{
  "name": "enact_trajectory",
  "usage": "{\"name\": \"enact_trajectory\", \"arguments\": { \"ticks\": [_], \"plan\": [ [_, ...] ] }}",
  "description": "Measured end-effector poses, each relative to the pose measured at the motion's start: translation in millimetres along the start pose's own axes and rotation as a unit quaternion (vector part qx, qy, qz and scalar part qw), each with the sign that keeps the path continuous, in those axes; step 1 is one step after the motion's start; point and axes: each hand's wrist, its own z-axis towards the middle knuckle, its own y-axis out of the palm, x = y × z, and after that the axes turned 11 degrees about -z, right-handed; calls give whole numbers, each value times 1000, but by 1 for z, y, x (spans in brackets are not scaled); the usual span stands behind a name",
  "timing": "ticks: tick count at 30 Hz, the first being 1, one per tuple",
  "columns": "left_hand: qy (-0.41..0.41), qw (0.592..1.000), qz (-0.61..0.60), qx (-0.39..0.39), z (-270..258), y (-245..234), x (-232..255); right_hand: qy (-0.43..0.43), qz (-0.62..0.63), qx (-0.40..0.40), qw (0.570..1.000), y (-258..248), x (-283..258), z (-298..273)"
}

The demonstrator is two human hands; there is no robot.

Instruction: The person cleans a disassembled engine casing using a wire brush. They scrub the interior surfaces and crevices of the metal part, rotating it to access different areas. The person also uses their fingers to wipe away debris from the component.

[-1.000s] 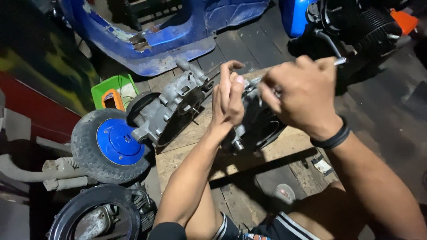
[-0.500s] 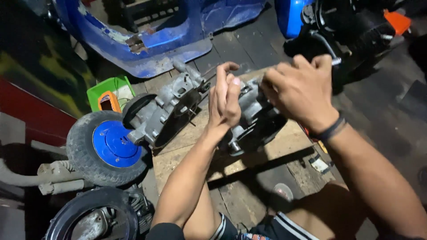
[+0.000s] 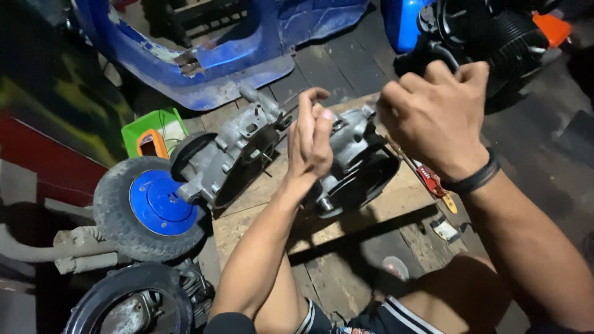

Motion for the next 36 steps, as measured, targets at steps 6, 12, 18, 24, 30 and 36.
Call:
{"name": "enact_trajectory", "arguments": {
  "ticks": [6, 12, 18, 24, 30, 36],
  "plan": [
    [-5, 1000, -4, -2, 1, 1, -2, -23, -1, -35, 999, 17, 12, -7],
    [-4, 1000, -4, -12, -1, 4, -5, -40, -58, -18, 997, 15, 10, 4],
    [-14, 1000, -11, -6, -3, 2, 6, -86, -29, -16, 996, 14, 24, 13],
    [-6, 1000, -16, 1, 0, 1, -3, -85, -35, -59, 994, 25, 23, 10],
    [14, 1000, 6, 10, 3, -2, -20, 0, -35, 12, 999, 68, 14, -5],
    [-21, 996, 79, 28, 7, 2, -26, 290, 444, -143, 835, 156, -11, -110]
  ]
}}
